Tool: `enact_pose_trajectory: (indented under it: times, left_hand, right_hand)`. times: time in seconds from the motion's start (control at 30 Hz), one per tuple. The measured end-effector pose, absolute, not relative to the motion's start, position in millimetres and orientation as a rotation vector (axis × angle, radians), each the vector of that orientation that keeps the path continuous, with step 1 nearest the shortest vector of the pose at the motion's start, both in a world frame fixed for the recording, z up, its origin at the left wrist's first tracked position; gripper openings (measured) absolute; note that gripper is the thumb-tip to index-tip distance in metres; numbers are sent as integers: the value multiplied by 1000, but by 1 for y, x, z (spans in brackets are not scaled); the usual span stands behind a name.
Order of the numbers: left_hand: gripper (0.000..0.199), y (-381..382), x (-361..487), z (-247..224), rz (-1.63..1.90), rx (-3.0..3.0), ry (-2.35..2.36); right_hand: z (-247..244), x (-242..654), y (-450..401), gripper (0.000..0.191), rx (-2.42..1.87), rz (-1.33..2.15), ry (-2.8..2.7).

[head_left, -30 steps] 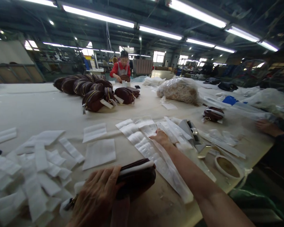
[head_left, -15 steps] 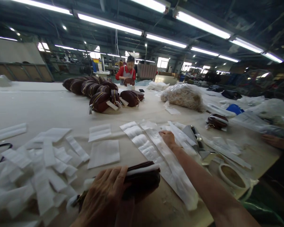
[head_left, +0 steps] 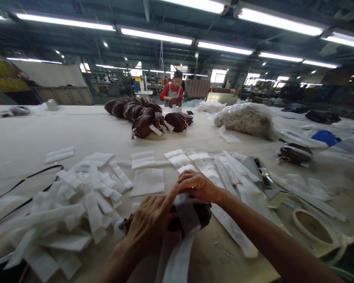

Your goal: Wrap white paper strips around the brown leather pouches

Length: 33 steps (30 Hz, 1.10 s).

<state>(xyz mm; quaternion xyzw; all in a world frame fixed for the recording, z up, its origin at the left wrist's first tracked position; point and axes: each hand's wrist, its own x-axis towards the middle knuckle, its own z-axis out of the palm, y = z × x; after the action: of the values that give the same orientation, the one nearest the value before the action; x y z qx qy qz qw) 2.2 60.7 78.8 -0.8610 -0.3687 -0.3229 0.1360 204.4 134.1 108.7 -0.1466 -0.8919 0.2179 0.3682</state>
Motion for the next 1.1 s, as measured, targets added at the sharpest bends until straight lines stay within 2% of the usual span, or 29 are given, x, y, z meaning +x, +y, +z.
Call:
enact_pose_trajectory:
  times: [0.1, 0.27, 0.4, 0.53, 0.77, 0.97, 1.1]
  left_hand:
    - [57, 58, 2, 81, -849, -2536, -1026]
    - [55, 56, 0, 81, -876, -2527, -1013]
    - [44, 56, -2, 78, -832, -2557, -993]
    - [35, 58, -2, 77, -842, -2579, -963]
    - [31, 57, -5, 81, -890, -2516, -994]
    - [32, 60, -3, 82, -980, -2672, -884]
    - [32, 61, -11, 91, -1128, -2758, -960]
  right_hand:
    - [106, 202, 145, 18, -424, 530, -2369]
    - [107, 192, 153, 27, -527, 423, -2525]
    - [105, 189, 155, 26, -581, 408, -2520]
    - [98, 195, 162, 20, -593, 632, -2516]
    - [63, 206, 175, 20, -678, 1322, -2337]
    - [39, 211, 174, 40, -758, 1479, -2196]
    - [36, 215, 156, 45, -839, 1523, -2102]
